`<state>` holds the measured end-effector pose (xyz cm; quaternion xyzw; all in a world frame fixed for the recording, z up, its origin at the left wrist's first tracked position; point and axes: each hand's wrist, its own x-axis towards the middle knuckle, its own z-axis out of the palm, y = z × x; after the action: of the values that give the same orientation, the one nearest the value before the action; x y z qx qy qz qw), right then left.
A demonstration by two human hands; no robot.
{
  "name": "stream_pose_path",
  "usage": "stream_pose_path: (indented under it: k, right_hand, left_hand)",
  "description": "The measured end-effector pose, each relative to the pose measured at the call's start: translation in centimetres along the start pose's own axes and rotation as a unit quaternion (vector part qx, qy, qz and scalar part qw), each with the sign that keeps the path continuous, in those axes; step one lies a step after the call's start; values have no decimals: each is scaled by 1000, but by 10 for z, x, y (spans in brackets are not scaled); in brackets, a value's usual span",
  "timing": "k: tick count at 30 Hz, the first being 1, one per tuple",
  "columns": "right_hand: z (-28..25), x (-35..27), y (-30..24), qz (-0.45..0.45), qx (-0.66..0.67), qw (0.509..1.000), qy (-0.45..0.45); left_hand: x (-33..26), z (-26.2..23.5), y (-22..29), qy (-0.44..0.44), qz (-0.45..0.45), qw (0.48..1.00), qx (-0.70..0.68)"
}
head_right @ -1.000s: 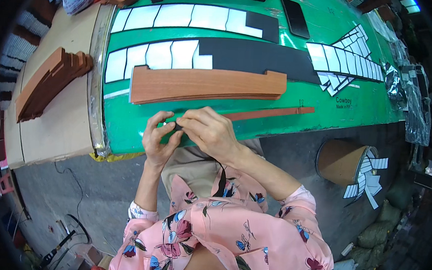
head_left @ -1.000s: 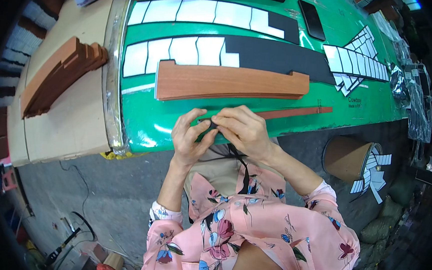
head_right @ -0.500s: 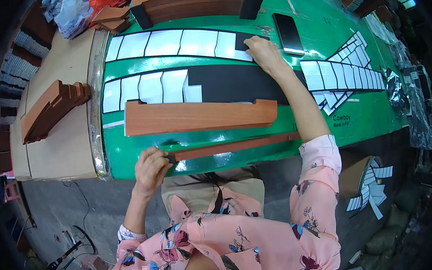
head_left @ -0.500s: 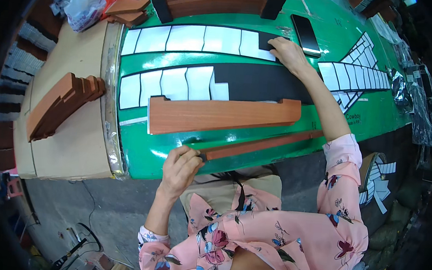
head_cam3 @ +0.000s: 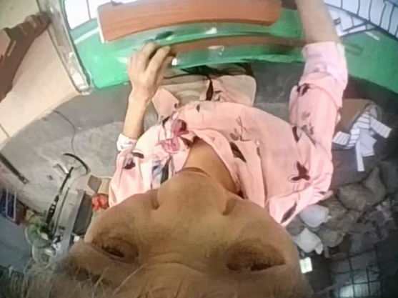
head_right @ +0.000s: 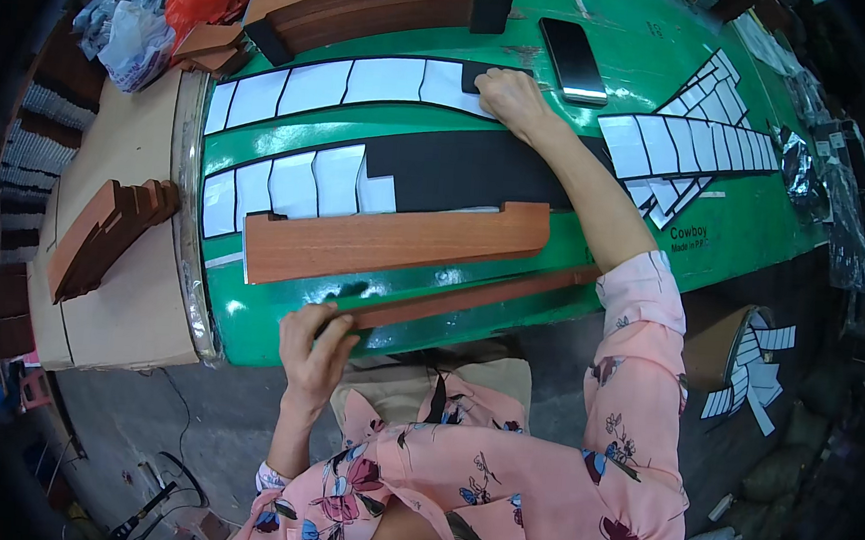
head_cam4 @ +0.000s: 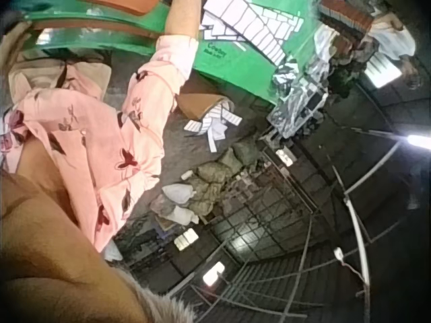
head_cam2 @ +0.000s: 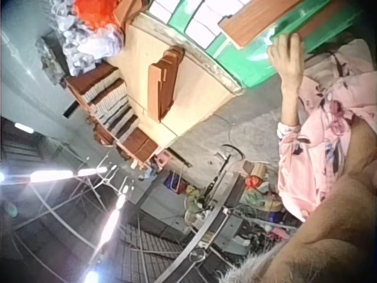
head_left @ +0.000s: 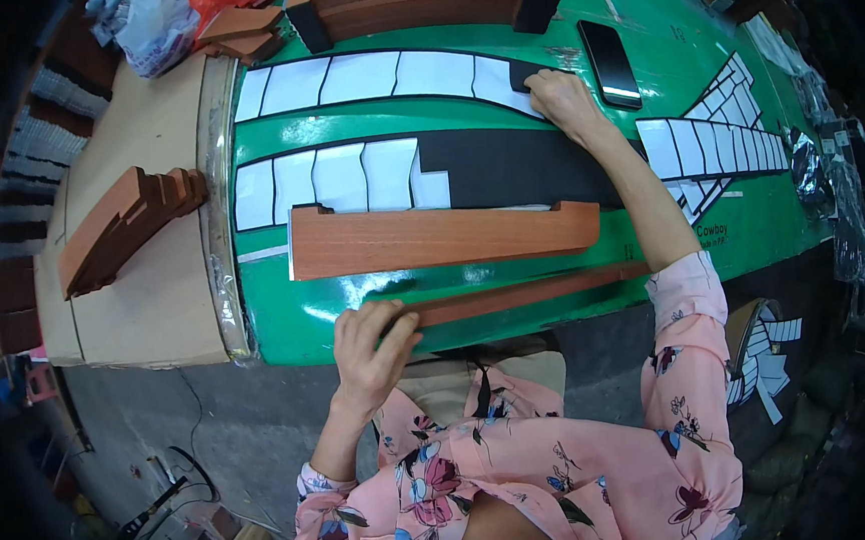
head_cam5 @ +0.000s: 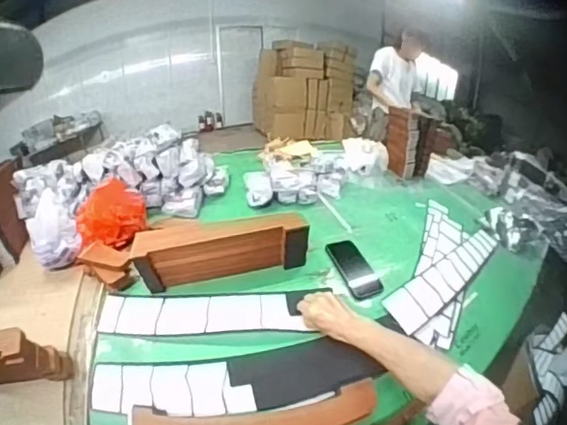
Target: Applying black adhesive foam strips to wooden furniture components.
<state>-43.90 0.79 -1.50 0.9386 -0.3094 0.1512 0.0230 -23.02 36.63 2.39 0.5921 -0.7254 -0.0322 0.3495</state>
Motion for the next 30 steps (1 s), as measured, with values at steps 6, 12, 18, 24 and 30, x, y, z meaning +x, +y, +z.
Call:
stream_pose_path:
  k: [6, 12, 18, 24, 30]
  right_hand:
    - [-4, 1, 15, 158, 122, 980, -11]
    - [-58, -44, -21, 319, 543, 775, -55]
    - [-113, -134, -63, 290, 684, 668, -44]
    - [-119, -209, -86, 329, 605, 724, -35]
    - [-108, -213, -128, 209, 422, 881, 54]
  left_hand:
    - [-18, 12, 1, 49, -123, 988, -76]
    - [-16, -18, -17, 0, -116, 987, -110]
    - [-30, -69, -53, -49, -178, 983, 23]
    - [5, -11, 18, 41, -15, 990, 137]
    - [42, 85, 81, -5, -63, 997, -34]
